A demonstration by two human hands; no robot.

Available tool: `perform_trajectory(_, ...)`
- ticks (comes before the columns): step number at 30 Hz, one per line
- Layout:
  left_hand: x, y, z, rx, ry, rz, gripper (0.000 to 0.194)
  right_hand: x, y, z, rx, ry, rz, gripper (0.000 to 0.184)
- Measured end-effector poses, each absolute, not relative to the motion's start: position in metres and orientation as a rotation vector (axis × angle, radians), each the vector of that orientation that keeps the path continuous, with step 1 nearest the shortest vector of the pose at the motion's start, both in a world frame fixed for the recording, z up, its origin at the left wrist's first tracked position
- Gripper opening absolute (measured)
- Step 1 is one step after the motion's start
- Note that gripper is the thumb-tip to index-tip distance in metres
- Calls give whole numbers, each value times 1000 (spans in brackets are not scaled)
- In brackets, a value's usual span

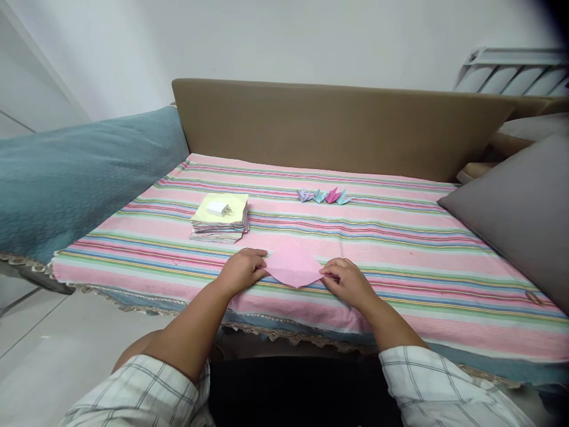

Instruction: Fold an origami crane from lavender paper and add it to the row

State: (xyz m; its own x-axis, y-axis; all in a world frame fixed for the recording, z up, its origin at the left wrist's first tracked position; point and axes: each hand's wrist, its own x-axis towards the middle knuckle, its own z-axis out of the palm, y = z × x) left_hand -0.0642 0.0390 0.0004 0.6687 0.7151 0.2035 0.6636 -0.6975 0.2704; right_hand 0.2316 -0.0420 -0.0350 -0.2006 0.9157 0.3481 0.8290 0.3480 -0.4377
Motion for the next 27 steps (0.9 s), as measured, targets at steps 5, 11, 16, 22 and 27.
perform_trajectory(5,-64,39,3,2552,1308,463,19,232,-43,-30,-1560,-1983,323,17)
perform_trajectory(11,-63,40,1,2472,1419,526,35,227,-40,-31,-1630,-1879,348,26)
perform_trajectory(16,-60,41,-4,2453,1500,567,35,223,-35,-37,-1706,-1815,288,30)
perform_trajectory(22,-56,40,-5,2462,1549,593,34,218,-31,-41,-1783,-1776,204,30)
perform_trajectory(27,-55,40,-6,2468,1581,619,30,214,-30,-40,-1835,-1750,163,28)
